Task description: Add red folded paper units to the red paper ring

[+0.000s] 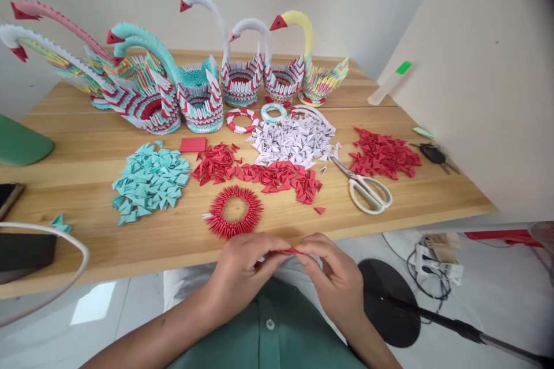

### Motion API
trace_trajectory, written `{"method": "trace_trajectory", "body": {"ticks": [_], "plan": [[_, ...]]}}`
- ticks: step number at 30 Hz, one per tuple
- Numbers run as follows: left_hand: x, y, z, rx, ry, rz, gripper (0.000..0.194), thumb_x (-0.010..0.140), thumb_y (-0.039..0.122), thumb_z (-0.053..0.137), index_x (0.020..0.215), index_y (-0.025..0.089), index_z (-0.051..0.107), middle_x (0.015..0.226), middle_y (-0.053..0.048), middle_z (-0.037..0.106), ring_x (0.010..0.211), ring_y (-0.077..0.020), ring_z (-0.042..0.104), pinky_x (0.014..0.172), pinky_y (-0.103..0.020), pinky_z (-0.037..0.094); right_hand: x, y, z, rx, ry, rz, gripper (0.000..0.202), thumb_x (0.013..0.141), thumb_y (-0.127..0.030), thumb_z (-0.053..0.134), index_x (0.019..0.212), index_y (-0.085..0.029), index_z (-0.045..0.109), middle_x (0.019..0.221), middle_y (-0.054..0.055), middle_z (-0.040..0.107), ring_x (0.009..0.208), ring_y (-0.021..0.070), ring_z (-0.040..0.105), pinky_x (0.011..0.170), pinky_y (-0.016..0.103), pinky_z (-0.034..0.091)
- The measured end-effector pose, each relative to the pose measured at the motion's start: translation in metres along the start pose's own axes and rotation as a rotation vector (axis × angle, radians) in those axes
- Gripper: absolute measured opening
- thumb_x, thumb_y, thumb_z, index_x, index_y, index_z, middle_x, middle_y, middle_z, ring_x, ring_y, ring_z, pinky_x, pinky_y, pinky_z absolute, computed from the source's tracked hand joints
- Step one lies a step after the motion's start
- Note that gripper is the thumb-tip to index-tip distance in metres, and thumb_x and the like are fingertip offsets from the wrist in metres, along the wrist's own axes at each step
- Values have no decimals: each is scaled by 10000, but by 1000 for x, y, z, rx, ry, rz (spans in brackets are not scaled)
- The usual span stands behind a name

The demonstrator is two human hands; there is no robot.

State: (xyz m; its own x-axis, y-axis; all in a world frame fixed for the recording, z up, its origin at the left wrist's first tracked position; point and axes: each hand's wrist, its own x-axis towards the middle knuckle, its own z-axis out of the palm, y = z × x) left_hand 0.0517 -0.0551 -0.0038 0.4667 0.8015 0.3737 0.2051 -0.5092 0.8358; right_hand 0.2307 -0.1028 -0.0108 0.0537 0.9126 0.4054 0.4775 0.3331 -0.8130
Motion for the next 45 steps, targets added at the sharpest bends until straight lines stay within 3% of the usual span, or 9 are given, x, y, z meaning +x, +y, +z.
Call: {"method": "trace_trajectory", "body": {"ticks": [7,12,15,18,22,25,33,40,45], "plan": [[-2,-5,-4,103,-64,21,204,986,218,539,854,160,683,719,-20,715,632,-117,659,600,-197,481,3,4,-3,-2,-112,-6,93,907,-169,611,896,-239,672,764,0,712,681,145,682,617,242,549],[-20,-1,-13,315,-284,105,348,995,138,417,685,154,574,613,-13,578,542,-116,524,534,-227,396,5,-2,-6,-178,-354,-198,113,940,-162,574,922,-224,667,782,3,703,686,138,652,626,256,522],[-26,2,-21,362,-350,92,364,999,130,391,676,163,557,623,-9,574,548,-113,520,532,-220,398,7,-4,-3,-212,-398,-259,159,960,-173,534,869,-227,653,742,0,690,646,144,621,600,277,488],[-21,0,-38,343,-248,77,281,1006,166,434,813,157,638,721,-39,659,639,-129,603,598,-218,472,10,-1,4,-219,-376,-256,154,952,-172,544,854,-232,648,725,-5,680,638,141,598,598,279,462],[-2,-13,-67,485,-45,158,188,969,104,485,1015,154,661,936,-87,735,856,-188,674,773,-315,527,13,9,18,-256,-261,-232,111,928,-171,582,848,-224,638,712,-1,659,651,146,575,617,292,434],[13,-21,-81,552,-152,217,201,985,111,460,1051,152,645,979,-85,741,888,-200,675,806,-355,513,14,15,31,-273,-235,-226,100,931,-174,584,848,-214,624,734,7,653,687,154,561,647,304,407],[46,-15,-95,678,-659,193,305,1020,130,377,960,147,675,870,-72,697,897,-213,597,846,-381,431,17,14,54,-352,-273,-236,172,929,-195,602,758,-198,585,672,3,596,682,164,483,661,320,311],[57,-26,-90,681,-755,293,220,984,126,461,874,162,648,770,-48,661,815,-202,575,808,-360,399,17,11,53,-392,-298,-253,111,942,-210,591,853,-217,656,797,18,666,748,171,524,712,331,329],[59,-31,-81,662,-740,275,232,975,153,476,834,161,661,736,-50,660,772,-208,568,731,-345,374,13,15,44,-390,-202,-192,86,928,-197,619,860,-222,667,835,12,682,798,167,569,755,330,357]]}}
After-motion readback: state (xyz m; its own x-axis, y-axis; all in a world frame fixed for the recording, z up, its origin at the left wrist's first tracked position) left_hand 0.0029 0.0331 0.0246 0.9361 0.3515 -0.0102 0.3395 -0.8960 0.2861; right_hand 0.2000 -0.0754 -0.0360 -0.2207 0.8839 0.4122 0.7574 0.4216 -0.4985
